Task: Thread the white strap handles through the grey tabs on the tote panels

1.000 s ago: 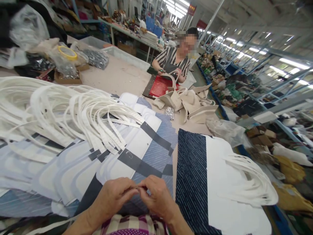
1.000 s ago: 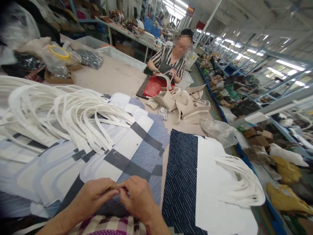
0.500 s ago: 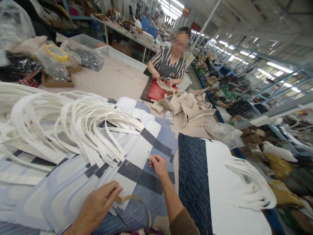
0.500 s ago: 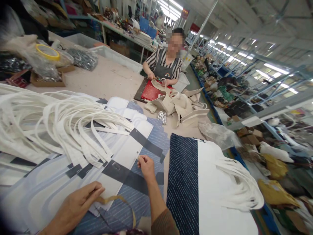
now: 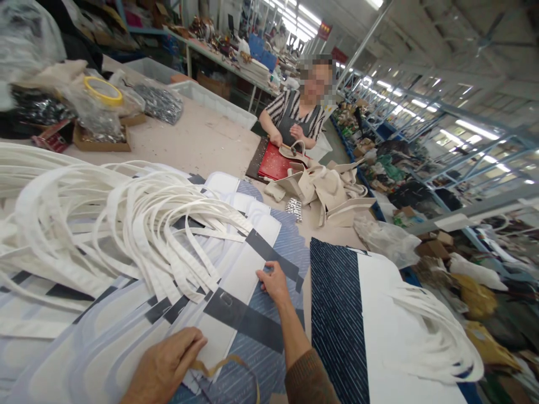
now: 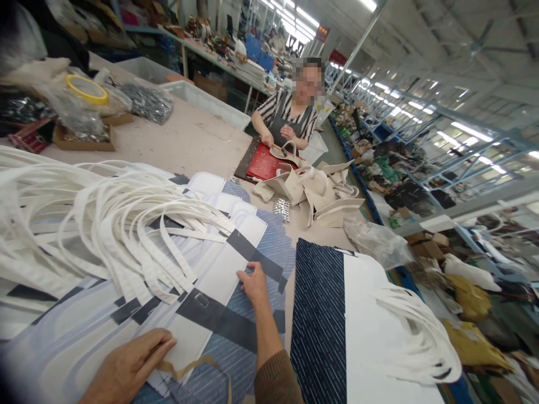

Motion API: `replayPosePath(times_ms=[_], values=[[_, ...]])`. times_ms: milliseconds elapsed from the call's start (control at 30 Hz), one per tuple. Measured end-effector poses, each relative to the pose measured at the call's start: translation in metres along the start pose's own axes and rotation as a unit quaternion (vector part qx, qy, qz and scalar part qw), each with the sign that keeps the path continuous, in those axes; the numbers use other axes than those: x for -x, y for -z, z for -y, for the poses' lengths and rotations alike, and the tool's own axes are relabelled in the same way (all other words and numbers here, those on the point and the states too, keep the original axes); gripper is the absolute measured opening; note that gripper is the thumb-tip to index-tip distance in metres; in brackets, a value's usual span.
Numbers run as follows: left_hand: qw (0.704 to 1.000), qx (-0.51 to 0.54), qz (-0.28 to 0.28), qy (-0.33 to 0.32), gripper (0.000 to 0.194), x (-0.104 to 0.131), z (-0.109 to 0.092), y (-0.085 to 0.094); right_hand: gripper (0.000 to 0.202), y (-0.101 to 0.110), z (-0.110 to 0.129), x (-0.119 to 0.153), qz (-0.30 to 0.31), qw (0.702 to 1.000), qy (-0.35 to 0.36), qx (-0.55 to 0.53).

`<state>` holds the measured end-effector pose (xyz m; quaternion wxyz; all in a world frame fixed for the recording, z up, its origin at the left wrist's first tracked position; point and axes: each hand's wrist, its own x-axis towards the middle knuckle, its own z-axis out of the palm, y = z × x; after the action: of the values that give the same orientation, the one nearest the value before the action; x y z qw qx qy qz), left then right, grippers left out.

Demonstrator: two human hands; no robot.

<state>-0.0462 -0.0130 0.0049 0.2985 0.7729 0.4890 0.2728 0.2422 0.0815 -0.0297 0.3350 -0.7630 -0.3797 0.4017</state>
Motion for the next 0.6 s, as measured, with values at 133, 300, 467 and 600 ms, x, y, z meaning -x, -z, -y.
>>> replayPosePath(times_ms=[133,300,467,600], values=[[0.999,0.014,0.021,0.021,0.033,0.0,0.003,0.0,0.05,0.015,0.003,-0.004,-0.012,0.999,-0.017,0.045],[0.99,0.052,0.09,0.091,0.036,-0.002,0.001,0.003,0.013,-0.007,0.026,0.029,-0.035,0.991,0.113,0.063],[0.981,0.1,0.116,0.12,0.036,0.002,-0.007,0.009,0.02,-0.069,0.061,0.079,0.017,0.928,0.326,0.182],[0.981,0.133,0.111,0.089,0.03,0.013,-0.005,0.007,0.02,-0.091,0.075,0.089,0.002,0.893,0.338,0.296]])
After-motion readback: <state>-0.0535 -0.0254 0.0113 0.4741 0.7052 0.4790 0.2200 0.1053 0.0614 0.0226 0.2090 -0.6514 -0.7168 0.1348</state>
